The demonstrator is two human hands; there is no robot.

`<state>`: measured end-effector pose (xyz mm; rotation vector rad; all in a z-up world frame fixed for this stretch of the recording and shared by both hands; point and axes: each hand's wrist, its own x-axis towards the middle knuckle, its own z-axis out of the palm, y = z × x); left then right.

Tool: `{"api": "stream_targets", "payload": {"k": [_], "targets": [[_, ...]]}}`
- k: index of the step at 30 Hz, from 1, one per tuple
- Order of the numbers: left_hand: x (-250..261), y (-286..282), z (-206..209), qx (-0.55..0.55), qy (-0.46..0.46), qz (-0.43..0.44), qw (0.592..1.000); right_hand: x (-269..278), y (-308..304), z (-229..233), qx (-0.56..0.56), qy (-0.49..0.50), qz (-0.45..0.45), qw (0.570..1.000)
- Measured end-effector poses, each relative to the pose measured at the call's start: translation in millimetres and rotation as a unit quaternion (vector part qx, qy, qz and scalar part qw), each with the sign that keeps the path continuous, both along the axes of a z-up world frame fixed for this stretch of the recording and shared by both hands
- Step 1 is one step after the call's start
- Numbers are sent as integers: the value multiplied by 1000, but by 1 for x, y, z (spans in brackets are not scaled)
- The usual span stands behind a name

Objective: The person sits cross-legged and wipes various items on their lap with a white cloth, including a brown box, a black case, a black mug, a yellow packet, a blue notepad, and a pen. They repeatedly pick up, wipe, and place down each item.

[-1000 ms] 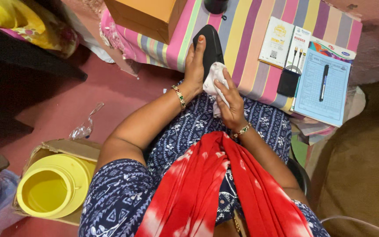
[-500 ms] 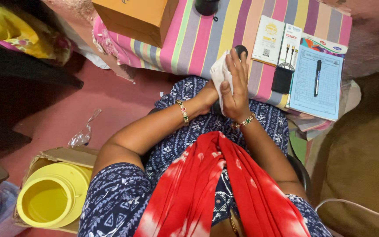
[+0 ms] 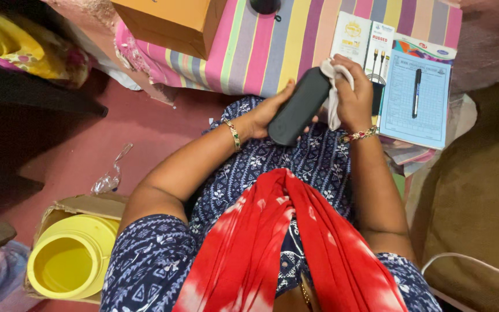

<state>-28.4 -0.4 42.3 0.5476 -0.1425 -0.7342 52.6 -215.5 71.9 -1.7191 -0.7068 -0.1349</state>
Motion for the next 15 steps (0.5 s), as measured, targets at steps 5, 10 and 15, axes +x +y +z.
{"api": "stream_targets", "payload": {"k": [5, 10, 15], "targets": [[22, 18, -23, 233, -17, 223, 946, -12, -60, -29, -329, 175, 2, 928], [52, 26, -65, 318, -42, 345, 882, -48, -76, -70, -570, 170, 154, 789], [109, 13, -109, 438, -145, 430, 776, -49, -66, -87, -571, 134, 177, 790]]}}
